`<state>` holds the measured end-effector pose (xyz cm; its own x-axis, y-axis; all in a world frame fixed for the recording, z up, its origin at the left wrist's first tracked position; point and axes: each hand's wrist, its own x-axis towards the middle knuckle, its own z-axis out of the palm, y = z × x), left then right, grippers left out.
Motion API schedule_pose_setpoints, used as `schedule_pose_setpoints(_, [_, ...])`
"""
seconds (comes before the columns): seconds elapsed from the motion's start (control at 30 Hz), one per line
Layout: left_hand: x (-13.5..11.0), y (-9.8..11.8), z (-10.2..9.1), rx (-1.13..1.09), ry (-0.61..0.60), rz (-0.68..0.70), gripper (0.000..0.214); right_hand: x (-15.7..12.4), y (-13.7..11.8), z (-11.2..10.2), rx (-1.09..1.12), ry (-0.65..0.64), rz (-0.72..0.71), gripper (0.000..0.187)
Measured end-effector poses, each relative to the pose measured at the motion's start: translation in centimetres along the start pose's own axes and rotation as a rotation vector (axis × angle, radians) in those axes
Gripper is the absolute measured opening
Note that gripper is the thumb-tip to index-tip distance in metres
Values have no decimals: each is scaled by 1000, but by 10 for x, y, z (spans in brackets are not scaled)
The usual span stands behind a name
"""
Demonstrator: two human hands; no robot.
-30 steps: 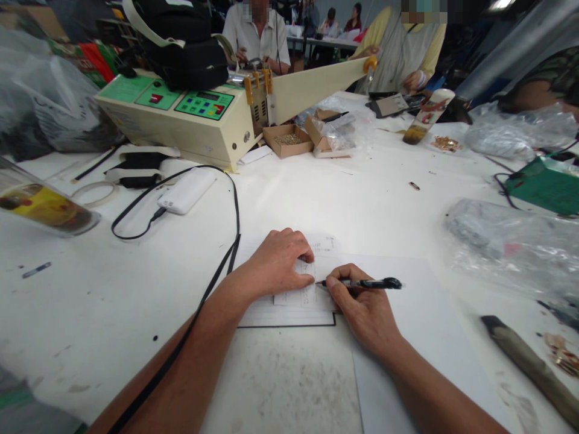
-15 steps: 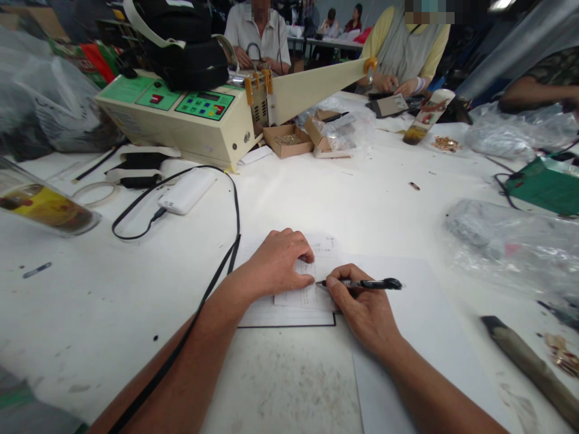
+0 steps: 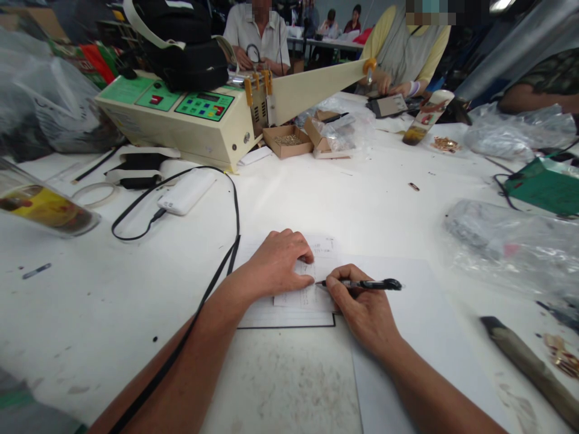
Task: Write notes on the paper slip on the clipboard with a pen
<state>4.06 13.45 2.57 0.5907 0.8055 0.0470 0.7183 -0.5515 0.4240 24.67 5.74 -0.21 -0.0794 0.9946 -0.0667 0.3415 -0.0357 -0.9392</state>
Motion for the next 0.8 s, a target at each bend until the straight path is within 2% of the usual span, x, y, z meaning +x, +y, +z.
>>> schedule_pose_setpoints(0.8, [0,1,-1,1,-8,-10,24,1,-3,0,-14,21,7,24])
